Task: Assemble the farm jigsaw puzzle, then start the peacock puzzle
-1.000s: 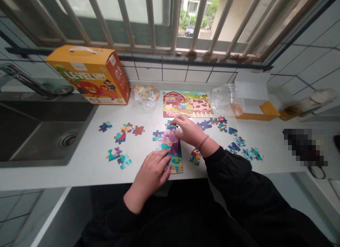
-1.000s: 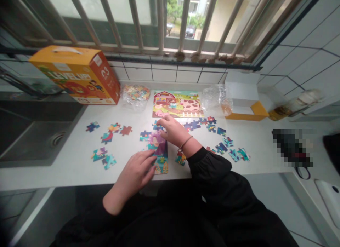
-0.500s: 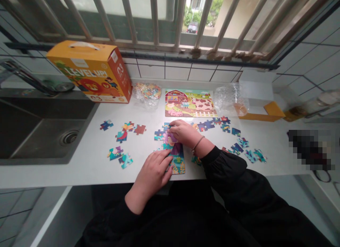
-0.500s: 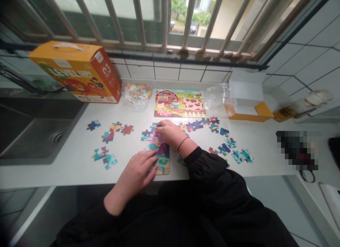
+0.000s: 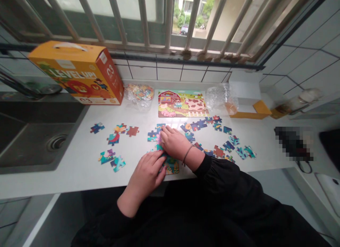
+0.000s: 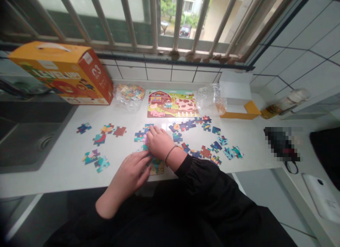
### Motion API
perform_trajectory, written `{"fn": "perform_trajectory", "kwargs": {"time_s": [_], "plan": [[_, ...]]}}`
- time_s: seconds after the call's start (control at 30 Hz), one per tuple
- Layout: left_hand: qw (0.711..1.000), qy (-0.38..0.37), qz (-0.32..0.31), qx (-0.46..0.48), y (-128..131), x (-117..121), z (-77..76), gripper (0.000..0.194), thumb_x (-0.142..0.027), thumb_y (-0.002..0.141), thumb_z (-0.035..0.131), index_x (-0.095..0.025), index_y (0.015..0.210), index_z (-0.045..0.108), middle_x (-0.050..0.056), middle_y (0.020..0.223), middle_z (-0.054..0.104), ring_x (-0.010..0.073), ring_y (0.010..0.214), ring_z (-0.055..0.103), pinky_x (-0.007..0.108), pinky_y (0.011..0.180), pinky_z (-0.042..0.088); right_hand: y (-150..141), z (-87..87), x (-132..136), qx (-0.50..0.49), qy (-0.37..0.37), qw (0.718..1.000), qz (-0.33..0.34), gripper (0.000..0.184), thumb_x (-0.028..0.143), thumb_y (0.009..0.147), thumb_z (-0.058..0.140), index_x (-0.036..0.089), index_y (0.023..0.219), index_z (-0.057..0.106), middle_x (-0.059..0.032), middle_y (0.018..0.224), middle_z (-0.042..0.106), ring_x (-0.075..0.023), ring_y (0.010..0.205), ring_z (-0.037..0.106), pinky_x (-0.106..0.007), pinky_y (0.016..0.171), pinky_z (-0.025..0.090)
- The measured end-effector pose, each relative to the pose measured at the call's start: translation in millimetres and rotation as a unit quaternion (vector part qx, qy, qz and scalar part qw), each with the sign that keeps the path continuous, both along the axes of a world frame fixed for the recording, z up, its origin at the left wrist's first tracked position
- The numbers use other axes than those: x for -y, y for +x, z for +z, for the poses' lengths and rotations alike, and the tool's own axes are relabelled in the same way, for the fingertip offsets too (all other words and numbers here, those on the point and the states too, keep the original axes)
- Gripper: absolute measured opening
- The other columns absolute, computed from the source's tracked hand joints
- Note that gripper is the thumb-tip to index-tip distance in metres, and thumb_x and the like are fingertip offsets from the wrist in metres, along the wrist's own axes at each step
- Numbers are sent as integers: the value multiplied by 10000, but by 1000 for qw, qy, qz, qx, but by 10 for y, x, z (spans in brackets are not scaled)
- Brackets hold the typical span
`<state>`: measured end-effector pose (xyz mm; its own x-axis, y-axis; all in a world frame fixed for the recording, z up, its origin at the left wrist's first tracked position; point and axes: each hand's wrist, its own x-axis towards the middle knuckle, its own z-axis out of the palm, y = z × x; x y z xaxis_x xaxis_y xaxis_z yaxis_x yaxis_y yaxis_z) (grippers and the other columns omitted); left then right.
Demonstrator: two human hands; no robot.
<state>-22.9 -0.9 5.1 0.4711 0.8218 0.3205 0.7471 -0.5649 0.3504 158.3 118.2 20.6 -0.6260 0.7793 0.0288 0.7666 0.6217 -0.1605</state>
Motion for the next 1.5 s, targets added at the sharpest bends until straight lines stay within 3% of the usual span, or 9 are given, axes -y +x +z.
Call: {"fn": "perform_trajectory", "kwargs": {"time_s": [0.17, 0.4, 0.57, 0.7, 0.87, 1.13, 1.27, 1.37, 1.5], "plan": [[1000, -3, 7, 5, 4, -11, -5, 286, -204, 1029, 638, -202, 1306, 709, 152, 1368, 718, 331, 1267, 685, 548, 1117, 572, -9, -71, 117, 5, -16, 1000, -18, 642, 459, 1118, 521, 57, 1617, 487, -277, 1790, 325, -413, 1667, 330, -629, 1322, 339], [1000, 16, 1, 0, -23, -4, -44, 275, -237, 1063, 617, -211, 1330, 680, 153, 1412, 705, 336, 1288, 681, 570, 1121, 574, 345, 76, 84, -36, -10, 999, -23, 541, 402, 1127, 523, 207, 1632, 520, -172, 1804, 364, -382, 1666, 341, -635, 1317, 338], [1000, 24, 3, 10, -21, -4, -34, 285, -229, 1052, 614, -212, 1325, 693, 153, 1399, 720, 332, 1276, 694, 580, 1111, 586, 1160, 180, 7, -87, 61, 985, -136, 385, 237, 1084, 522, 163, 1416, 702, -200, 1484, 693, -332, 1371, 631, -510, 1216, 470], [1000, 25, 4, 13, -16, -9, -29, 275, -235, 1054, 616, -208, 1314, 701, 157, 1391, 726, 333, 1266, 701, 578, 1096, 592, 2006, 197, -101, 4, 66, 945, -322, 414, 180, 1031, 544, 161, 1413, 703, -204, 1364, 749, -339, 1258, 687, -451, 1091, 530], [1000, 19, 4, 18, -15, -18, -36, 280, -228, 1038, 633, -203, 1307, 710, 154, 1388, 725, 338, 1268, 698, 574, 1093, 586, 2600, 128, -180, 79, -9, 928, -364, 457, 181, 981, 606, 176, 1428, 703, -182, 1323, 784, -315, 1178, 735, -413, 1021, 549], [1000, 22, 6, 8, -9, 5, -20, 261, -215, 1044, 629, -201, 1299, 686, 152, 1393, 719, 332, 1271, 691, 561, 1104, 580, 2714, 125, -399, 69, -20, 937, -343, 444, 188, 855, 729, 171, 1296, 777, -228, 1196, 799, -385, 1148, 738, -494, 1022, 553], [1000, 19, 7, 9, -3, 11, 1, 268, -205, 1044, 616, -199, 1304, 683, 158, 1394, 716, 331, 1277, 687, 570, 1104, 579, 2698, 252, -446, 59, -28, 942, -328, 168, 185, 819, 746, 236, 961, 819, -199, 1029, 803, -366, 1020, 753, -485, 934, 568], [1000, 13, 6, 10, -4, 13, -5, 264, -209, 1046, 615, -196, 1298, 693, 162, 1395, 715, 332, 1292, 682, 578, 1120, 572, 2539, 377, -421, 7, -32, 948, -317, 103, 217, 859, 741, 272, 773, 758, -139, 868, 776, -319, 878, 746, -463, 842, 569], [1000, 13, 9, 18, -10, 13, -26, 269, -223, 1044, 629, -202, 1301, 704, 159, 1382, 720, 333, 1290, 684, 578, 1122, 574, 2009, 454, -405, -93, -43, 953, -286, 144, 381, 958, 737, 255, 981, 803, -75, 832, 768, -238, 779, 724, -383, 751, 555]]}}
